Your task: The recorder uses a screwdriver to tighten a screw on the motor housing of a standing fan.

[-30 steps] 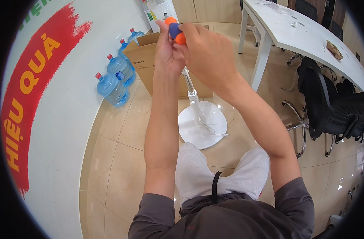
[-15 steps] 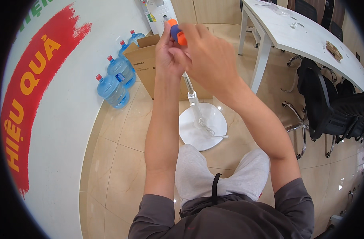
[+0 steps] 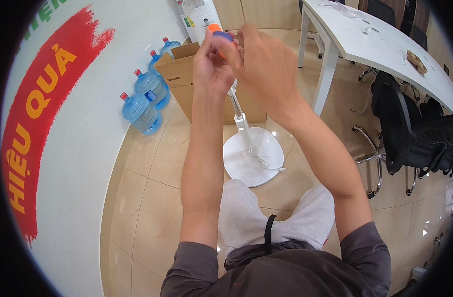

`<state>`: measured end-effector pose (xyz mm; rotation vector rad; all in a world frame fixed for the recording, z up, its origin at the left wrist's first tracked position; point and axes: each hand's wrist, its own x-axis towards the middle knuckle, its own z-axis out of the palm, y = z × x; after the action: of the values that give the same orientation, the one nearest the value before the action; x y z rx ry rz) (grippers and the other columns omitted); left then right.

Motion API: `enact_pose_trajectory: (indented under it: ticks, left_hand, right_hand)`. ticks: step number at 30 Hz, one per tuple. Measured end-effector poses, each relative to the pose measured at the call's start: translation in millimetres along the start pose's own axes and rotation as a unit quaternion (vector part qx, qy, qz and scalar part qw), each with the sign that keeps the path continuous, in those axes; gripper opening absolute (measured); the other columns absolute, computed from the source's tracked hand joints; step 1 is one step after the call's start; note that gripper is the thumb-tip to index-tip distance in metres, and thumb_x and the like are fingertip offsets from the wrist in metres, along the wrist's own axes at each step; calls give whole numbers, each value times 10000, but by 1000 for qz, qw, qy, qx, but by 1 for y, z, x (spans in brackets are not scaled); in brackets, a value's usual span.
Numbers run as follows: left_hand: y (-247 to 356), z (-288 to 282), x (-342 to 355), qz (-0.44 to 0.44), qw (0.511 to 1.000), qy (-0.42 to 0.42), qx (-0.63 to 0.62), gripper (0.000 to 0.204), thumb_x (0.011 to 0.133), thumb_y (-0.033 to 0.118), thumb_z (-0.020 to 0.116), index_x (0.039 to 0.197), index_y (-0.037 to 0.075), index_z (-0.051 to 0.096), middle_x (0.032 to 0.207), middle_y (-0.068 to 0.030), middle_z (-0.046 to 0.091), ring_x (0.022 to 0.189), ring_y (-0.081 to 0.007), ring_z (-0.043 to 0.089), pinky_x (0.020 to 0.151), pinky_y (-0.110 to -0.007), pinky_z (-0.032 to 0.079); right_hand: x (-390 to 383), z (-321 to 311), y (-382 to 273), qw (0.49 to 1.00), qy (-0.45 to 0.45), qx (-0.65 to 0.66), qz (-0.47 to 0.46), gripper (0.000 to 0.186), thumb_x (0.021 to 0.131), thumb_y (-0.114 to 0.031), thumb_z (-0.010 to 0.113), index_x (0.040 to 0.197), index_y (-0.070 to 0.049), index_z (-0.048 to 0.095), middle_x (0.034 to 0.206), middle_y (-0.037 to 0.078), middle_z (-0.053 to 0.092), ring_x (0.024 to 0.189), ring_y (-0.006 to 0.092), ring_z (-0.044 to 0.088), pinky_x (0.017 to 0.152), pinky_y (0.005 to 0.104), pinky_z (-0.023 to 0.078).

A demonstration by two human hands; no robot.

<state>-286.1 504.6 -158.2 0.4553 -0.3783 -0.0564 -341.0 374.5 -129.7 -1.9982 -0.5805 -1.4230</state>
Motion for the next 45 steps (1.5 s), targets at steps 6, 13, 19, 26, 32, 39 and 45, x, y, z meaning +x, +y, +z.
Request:
enact_pose_trajectory:
  ticks: [6,13,19,26,32,39,45]
  left_hand:
    - [6,-6,3,-103,979,-147,-95,551,947,509,583,1087,-22,545,1016,-115,622,953,-257,625,824,-387,553]
    - [-6,19,-15,-11,998,-53,-34,425,1028,303,452,1262,-52,462,1137,-177,579,1013,-289,590,889,-417,532]
    - [-3,-2,-3,-30,995,-83,-54,387,998,252,563,1250,-30,480,1111,-156,572,1011,-268,585,918,-409,518]
    - [-9,3,-1,-93,952,-280,-87,432,1032,372,474,1178,-31,525,1060,-127,580,1021,-275,577,939,-408,512]
    - [-8,20,-7,-11,996,-82,-37,373,1030,320,486,1106,-43,526,1076,-137,584,1039,-286,568,943,-391,510]
    - [1,-6,9,-92,984,-142,-64,423,983,408,575,1091,4,506,969,-76,613,863,-208,627,843,-373,547]
    - [-12,14,-2,-40,986,-162,19,460,1013,458,485,1110,9,510,952,-74,613,850,-210,626,820,-394,545]
  right_hand:
    - [-5,1,1,999,-41,-3,-26,420,876,-425,676,937,-11,639,553,88,595,444,279,560,422,380,412]
    - [5,-6,0,994,-76,-49,61,669,871,-600,604,476,-64,547,409,85,458,346,224,476,339,332,337]
    - [-6,0,5,996,32,10,-81,480,867,-465,670,639,-46,616,462,88,508,429,274,542,402,353,380]
    - [0,-5,4,995,-57,-77,11,453,879,-442,672,672,-41,637,449,92,496,422,281,538,400,362,381]
    - [2,-11,-3,993,-86,-31,76,527,920,-472,593,541,-107,627,438,61,478,373,227,524,354,333,362]
    - [-7,-1,4,998,14,13,-66,380,864,-392,688,753,-35,618,508,84,527,450,259,571,392,355,397]
    - [0,-1,6,999,-8,-45,-7,501,883,-460,652,595,-56,580,434,89,488,370,244,535,351,339,377]
